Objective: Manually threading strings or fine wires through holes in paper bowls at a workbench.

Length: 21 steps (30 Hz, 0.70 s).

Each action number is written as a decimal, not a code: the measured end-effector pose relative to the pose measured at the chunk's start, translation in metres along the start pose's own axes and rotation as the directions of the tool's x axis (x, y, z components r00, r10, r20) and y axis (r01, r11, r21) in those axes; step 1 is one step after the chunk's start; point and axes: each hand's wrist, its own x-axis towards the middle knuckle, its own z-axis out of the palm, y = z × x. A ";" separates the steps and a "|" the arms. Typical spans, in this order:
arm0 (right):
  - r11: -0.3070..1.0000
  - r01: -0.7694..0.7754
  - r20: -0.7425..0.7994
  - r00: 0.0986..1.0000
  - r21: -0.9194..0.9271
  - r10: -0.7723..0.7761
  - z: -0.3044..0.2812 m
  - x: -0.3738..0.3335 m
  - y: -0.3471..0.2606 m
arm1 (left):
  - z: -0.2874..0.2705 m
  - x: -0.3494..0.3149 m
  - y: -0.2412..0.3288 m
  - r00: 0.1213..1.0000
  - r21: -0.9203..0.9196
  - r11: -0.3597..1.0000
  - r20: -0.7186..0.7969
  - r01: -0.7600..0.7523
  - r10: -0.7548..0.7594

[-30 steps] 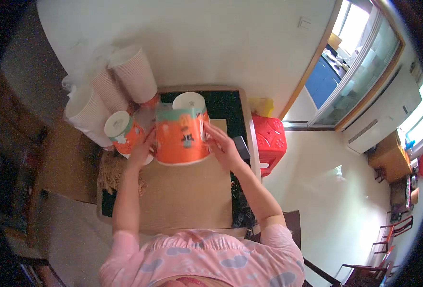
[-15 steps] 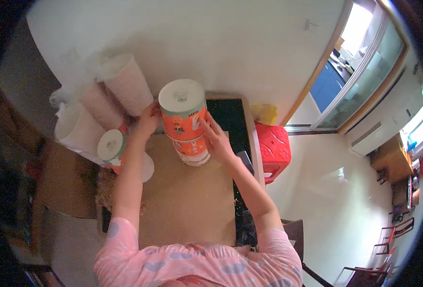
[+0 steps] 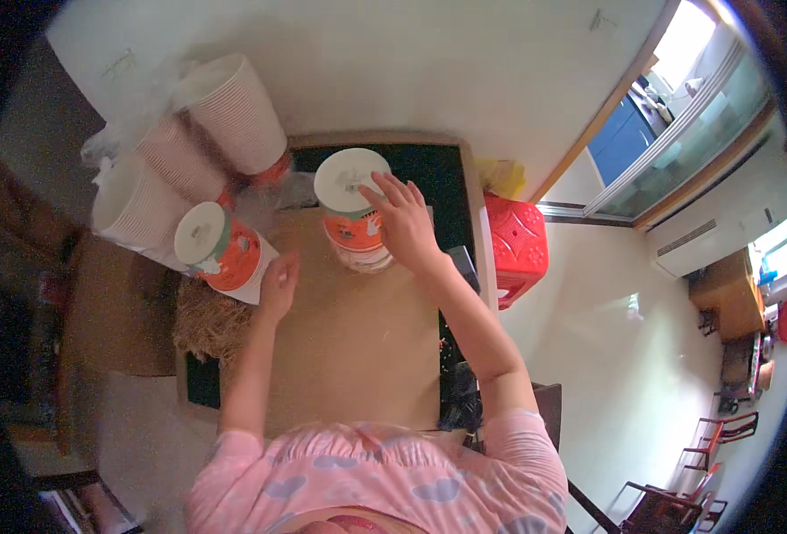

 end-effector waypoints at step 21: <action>0.506 -0.718 0.575 0.692 0.479 0.437 0.219 -0.011 -0.120 | -0.189 -0.005 -0.113 0.916 -0.268 0.963 -0.387 0.000 -0.108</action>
